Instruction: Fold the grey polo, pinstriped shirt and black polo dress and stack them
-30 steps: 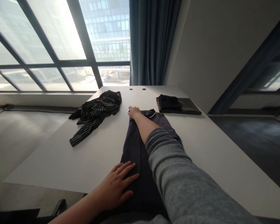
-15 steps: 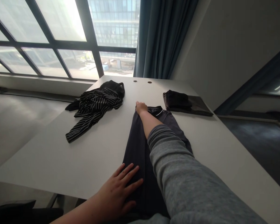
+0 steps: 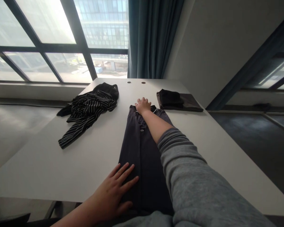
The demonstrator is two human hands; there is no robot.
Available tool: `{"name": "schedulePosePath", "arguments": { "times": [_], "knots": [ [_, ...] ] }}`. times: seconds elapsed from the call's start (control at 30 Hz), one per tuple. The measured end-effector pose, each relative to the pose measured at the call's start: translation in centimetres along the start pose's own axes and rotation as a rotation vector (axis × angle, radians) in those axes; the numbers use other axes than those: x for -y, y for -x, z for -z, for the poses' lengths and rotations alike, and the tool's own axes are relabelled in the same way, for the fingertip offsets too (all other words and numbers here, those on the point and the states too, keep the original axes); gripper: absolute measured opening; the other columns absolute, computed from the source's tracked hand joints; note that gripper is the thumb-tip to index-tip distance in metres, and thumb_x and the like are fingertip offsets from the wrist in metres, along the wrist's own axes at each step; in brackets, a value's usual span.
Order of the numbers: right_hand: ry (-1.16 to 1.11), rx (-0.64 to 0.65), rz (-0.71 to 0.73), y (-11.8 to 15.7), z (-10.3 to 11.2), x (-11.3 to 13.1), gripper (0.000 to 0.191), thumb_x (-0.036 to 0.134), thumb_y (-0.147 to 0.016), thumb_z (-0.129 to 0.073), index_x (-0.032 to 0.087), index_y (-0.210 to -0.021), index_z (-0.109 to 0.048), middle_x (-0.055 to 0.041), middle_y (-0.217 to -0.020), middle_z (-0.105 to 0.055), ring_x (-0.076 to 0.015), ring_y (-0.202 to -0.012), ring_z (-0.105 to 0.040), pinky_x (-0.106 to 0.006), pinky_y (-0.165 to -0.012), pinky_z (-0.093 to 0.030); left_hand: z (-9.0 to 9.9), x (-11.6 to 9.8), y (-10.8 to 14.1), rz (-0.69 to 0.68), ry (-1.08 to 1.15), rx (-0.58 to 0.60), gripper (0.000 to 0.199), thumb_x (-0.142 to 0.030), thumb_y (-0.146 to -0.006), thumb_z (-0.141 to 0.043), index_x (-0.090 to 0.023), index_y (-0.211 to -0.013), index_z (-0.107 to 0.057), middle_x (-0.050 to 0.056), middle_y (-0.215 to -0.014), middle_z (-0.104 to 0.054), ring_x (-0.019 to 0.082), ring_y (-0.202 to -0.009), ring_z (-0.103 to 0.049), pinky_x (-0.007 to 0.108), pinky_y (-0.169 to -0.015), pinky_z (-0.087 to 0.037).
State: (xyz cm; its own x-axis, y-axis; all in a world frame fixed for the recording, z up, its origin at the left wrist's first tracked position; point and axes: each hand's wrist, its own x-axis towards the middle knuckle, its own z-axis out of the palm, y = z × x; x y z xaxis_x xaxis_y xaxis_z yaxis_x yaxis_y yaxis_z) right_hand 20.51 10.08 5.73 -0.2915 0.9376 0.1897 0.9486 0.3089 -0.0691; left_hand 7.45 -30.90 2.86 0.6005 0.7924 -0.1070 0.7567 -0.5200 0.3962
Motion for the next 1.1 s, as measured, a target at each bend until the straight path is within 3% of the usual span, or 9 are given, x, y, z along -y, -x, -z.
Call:
{"name": "schedulePosePath", "arguments": {
  "times": [0.17, 0.27, 0.37, 0.47, 0.57, 0.7, 0.83, 0.93, 1.1],
  "knots": [
    [0.017, 0.017, -0.089, 7.0, 3.5, -10.3, 0.036, 0.036, -0.105, -0.045, 0.016, -0.121, -0.070, -0.0185, -0.126, -0.068, -0.0297, -0.115, -0.057, -0.037, -0.096, -0.043, 0.0, -0.2, 0.0, 0.000, -0.056, 0.008, 0.090, -0.049, -0.088, -0.074, -0.037, -0.167, -0.031, 0.009, -0.177, -0.014, 0.040, -0.161, -0.023, 0.064, -0.130, -0.020],
    [0.016, 0.117, -0.218, 14.1, 4.8, -16.3, 0.032, 0.038, -0.102, -0.051, 0.016, -0.109, -0.074, -0.0152, -0.109, -0.075, -0.0257, -0.097, -0.065, -0.031, -0.079, -0.041, 0.5, -0.3, 0.1, -0.022, -0.107, -0.012, 0.079, -0.052, -0.093, -0.068, -0.037, -0.164, -0.037, 0.010, -0.175, -0.025, 0.039, -0.158, -0.031, 0.064, -0.127, -0.026],
    [0.007, 0.177, -0.319, 23.0, 5.8, -19.5, 0.031, 0.042, -0.100, -0.054, 0.019, -0.101, -0.074, -0.0113, -0.097, -0.077, -0.0243, -0.088, -0.067, -0.030, -0.070, -0.036, 2.5, 0.0, -1.5, -0.035, -0.155, -0.055, 0.055, -0.052, -0.101, -0.055, -0.035, -0.153, -0.053, 0.009, -0.162, -0.050, 0.035, -0.146, -0.050, 0.058, -0.117, -0.040],
    [-0.069, 0.219, -0.392, 32.3, 6.8, -19.3, 0.031, 0.046, -0.098, -0.055, 0.021, -0.089, -0.070, -0.0075, -0.085, -0.074, -0.0228, -0.077, -0.065, -0.029, -0.064, -0.033, 5.9, 1.3, -6.5, -0.059, -0.238, -0.076, 0.039, -0.043, -0.107, -0.043, -0.029, -0.136, -0.066, 0.009, -0.133, -0.071, 0.028, -0.120, -0.066, 0.046, -0.099, -0.051],
    [-0.176, 0.220, -0.437, 40.3, 7.8, -17.2, 0.040, 0.052, -0.098, -0.050, 0.022, -0.075, -0.064, -0.0054, -0.071, -0.069, -0.0212, -0.067, -0.062, -0.029, -0.062, -0.034, 9.5, 3.1, -14.9, -0.086, -0.399, -0.091, 0.036, -0.036, -0.108, -0.040, -0.024, -0.116, -0.072, 0.007, -0.108, -0.077, 0.025, -0.100, -0.072, 0.040, -0.087, -0.052],
    [-0.316, 0.457, -0.523, 47.8, 8.1, -15.1, 0.059, 0.064, -0.098, -0.044, 0.022, -0.058, -0.058, -0.0077, -0.062, -0.066, -0.0228, -0.061, -0.063, -0.031, -0.059, -0.036, 12.3, 4.3, -27.7, -0.109, -0.635, -0.104, 0.032, -0.022, -0.103, -0.044, -0.017, -0.110, -0.075, 0.014, -0.113, -0.077, 0.029, -0.105, -0.072, 0.040, -0.086, -0.052],
    [-0.590, 0.429, -0.644, 51.8, 5.7, -14.3, 0.047, 0.062, -0.087, -0.061, 0.020, -0.100, -0.078, -0.0148, -0.108, -0.079, -0.0341, -0.102, -0.074, -0.039, -0.085, -0.054, 11.9, 4.2, -37.4, -0.226, -0.734, -0.032, 0.037, -0.015, -0.100, -0.046, -0.018, -0.126, -0.072, 0.015, -0.135, -0.071, 0.028, -0.127, -0.063, 0.040, -0.101, -0.047],
    [-0.930, 0.314, -0.672, 53.1, 2.6, -13.2, 0.066, 0.054, -0.080, -0.070, 0.019, -0.135, -0.068, -0.0149, -0.140, -0.069, -0.0348, -0.126, -0.067, -0.045, -0.107, -0.052, 10.7, 4.4, -41.7, -0.303, -0.728, 0.033, 0.048, -0.016, -0.099, -0.050, -0.028, -0.144, -0.062, 0.008, -0.151, -0.062, 0.025, -0.136, -0.056, 0.038, -0.107, -0.044],
    [-1.244, 0.366, -0.678, 53.7, -0.3, -11.3, 0.053, 0.062, -0.084, -0.070, 0.020, -0.115, -0.077, -0.0129, -0.120, -0.078, -0.0372, -0.117, -0.072, -0.052, -0.108, -0.053, 10.5, 5.4, -45.9, -0.315, -0.763, 0.149, 0.061, -0.019, -0.091, -0.061, -0.038, -0.149, -0.057, 0.005, -0.154, -0.059, 0.026, -0.136, -0.056, 0.038, -0.110, -0.041]
  ]
}}
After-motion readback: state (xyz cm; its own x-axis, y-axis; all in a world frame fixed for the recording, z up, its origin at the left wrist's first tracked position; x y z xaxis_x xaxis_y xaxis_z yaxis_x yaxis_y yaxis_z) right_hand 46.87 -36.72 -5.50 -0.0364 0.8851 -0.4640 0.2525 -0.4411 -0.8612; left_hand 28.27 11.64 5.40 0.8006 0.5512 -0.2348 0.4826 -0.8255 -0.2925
